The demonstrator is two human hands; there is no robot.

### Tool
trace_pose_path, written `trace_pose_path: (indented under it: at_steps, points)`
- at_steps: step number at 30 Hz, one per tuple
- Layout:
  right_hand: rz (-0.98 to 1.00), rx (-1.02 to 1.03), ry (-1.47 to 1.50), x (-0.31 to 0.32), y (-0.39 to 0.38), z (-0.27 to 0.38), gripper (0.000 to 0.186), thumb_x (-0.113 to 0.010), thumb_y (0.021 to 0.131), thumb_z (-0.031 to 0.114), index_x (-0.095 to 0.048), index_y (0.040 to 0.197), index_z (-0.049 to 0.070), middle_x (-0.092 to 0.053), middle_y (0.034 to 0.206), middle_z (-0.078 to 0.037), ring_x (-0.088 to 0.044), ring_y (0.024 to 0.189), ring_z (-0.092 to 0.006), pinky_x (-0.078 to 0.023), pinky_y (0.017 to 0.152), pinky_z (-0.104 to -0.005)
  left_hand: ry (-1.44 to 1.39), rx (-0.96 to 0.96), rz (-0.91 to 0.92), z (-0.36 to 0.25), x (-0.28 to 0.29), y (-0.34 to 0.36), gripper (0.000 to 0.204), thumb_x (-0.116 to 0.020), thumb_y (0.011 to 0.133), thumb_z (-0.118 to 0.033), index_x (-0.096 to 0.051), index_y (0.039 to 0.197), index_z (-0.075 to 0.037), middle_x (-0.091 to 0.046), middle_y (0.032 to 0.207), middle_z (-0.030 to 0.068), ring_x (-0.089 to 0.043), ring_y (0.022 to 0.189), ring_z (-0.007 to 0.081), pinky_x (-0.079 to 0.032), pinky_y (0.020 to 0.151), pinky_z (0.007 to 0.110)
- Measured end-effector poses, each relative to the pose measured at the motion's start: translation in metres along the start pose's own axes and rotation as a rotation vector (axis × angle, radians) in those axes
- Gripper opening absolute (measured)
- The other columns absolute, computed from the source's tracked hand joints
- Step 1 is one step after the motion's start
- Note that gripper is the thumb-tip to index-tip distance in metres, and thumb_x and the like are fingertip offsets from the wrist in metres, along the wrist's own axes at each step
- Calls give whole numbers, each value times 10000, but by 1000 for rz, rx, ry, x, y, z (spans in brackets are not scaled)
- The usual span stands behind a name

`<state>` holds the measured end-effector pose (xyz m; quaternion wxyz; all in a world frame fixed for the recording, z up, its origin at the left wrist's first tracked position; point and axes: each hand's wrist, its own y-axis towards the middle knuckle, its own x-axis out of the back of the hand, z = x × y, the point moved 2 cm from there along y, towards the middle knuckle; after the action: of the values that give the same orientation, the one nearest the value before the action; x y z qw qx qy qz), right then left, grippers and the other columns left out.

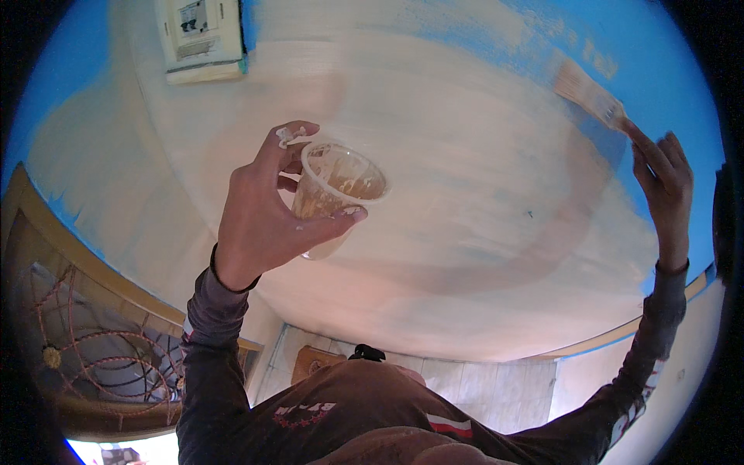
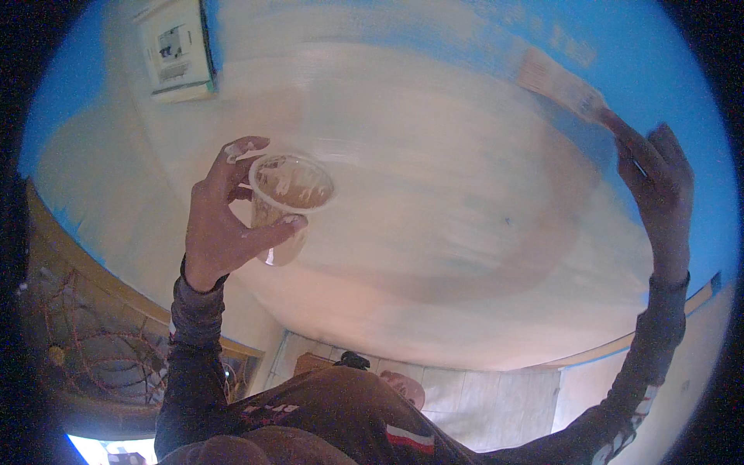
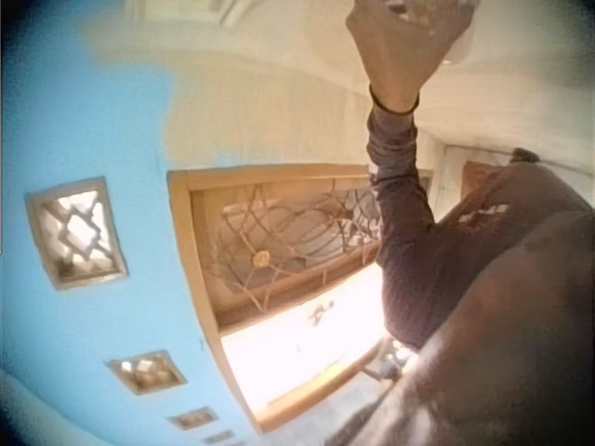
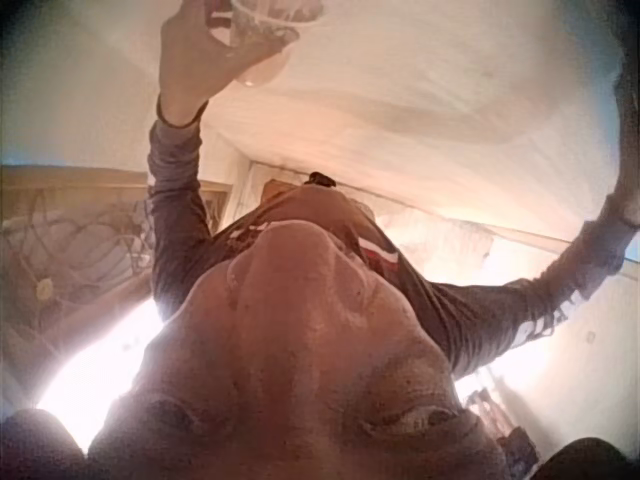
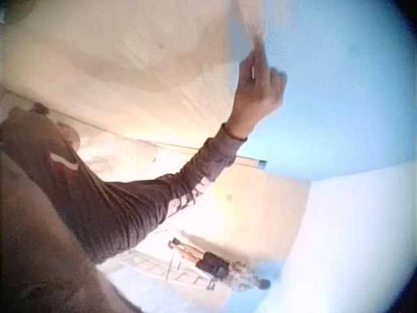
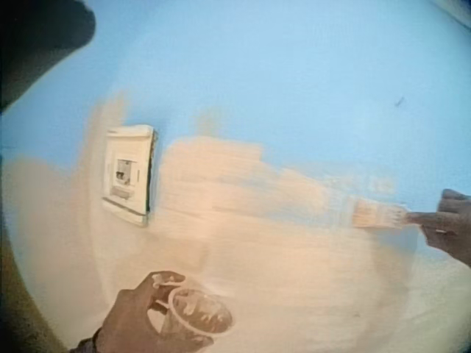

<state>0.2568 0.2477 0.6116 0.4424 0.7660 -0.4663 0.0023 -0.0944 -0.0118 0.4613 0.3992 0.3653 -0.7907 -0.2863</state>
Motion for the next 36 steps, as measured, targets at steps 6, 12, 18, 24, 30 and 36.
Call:
trace_pose_path:
  at_steps: [6, 12, 18, 24, 30, 36]
  points:
    - [118, -100, -133, 23, -83, -60, 422, -690, 875, -35, -687, 1278, 90, -503, 753, -55, -441, 672, -172, -389, 590, -320, -37, -29, 2, 6, -4, 2, 837, -931, 648, -319, -498, 1293, -7, -725, 1020, 204, -744, 905, 304, -601, 790, 365]
    - [-85, -3, -20, 4, -18, -1, 346, -662, 932, 22, -698, 1266, 103, -597, 830, -53, -469, 671, -151, -400, 597, -281, -5, -48, 6, 7, -8, -1, 833, -928, 651, -306, -496, 1301, -12, -727, 1024, 199, -743, 925, 293, -597, 793, 354]
    - [-168, -58, 245, -35, 55, 32, 343, -707, 903, 73, -721, 1235, 157, -543, 712, -46, -461, 644, -156, -410, 577, -304, -26, -36, 1, 4, -6, 1, 833, -928, 647, -290, -495, 1304, -15, -727, 1034, 208, -744, 924, 284, -596, 788, 348]
    - [-83, -76, 64, -25, 7, -6, 375, -716, 888, 77, -720, 1245, 193, -437, 675, -48, -441, 622, -181, -404, 565, -340, -34, -25, -11, 3, -5, -2, 822, -921, 650, -271, -495, 1306, -19, -730, 1037, 193, -737, 957, 272, -593, 796, 346]
    - [62, -280, -71, -10, -97, -56, 386, -716, 869, 40, -719, 1238, 154, -461, 685, -61, -453, 659, -190, -413, 581, -356, -49, -3, 9, 8, -2, -3, 820, -919, 651, -259, -496, 1312, -22, -727, 1049, 175, -731, 975, 256, -589, 793, 338]
    - [13, -304, -112, 28, -156, -85, 373, -674, 931, 3, -690, 1287, 112, -468, 720, -9, -409, 643, -102, -343, 529, -286, -90, -43, 24, 9, -3, 1, 807, -920, 655, -279, -512, 1300, -20, -726, 1033, 173, -734, 950, 258, -589, 783, 345]
